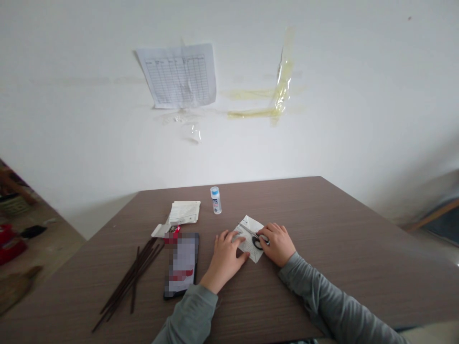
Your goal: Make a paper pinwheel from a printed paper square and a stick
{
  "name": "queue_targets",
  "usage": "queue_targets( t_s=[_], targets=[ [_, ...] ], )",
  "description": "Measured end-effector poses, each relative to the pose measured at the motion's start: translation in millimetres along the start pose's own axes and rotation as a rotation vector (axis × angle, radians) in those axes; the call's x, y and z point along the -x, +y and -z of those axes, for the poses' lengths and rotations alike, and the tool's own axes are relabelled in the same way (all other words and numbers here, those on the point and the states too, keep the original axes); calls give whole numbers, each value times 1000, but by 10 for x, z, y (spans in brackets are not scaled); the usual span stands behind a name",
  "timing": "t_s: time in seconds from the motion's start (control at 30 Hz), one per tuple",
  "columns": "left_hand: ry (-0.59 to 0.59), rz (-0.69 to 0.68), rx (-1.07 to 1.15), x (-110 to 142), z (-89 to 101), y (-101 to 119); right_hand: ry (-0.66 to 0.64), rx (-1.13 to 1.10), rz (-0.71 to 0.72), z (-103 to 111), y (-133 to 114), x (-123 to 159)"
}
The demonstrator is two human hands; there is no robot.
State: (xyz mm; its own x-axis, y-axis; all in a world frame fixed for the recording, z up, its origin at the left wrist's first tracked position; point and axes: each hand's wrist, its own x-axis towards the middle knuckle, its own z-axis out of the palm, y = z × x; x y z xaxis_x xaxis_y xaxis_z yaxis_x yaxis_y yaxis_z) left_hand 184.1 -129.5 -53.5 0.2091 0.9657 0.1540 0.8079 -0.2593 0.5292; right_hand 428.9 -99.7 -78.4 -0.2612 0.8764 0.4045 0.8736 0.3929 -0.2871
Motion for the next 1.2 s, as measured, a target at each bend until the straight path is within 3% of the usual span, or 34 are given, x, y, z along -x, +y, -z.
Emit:
queue_targets(
  t_s=[0.3, 0.7, 0.97, 1.2],
  targets=[
    [-13, -11, -8, -16, -20, -27, -207, -15, -34, 225, 207, -9],
    [-43, -10, -19, -11, 25, 36, -170, -98, 91, 28, 125, -23],
    [-115, 47, -96, -25, 98, 156, -161, -169, 79, 3, 11, 1],
    [-78, 13, -124, -20, 106, 180, -222, -177, -2, 70, 4, -3]
  ],
)
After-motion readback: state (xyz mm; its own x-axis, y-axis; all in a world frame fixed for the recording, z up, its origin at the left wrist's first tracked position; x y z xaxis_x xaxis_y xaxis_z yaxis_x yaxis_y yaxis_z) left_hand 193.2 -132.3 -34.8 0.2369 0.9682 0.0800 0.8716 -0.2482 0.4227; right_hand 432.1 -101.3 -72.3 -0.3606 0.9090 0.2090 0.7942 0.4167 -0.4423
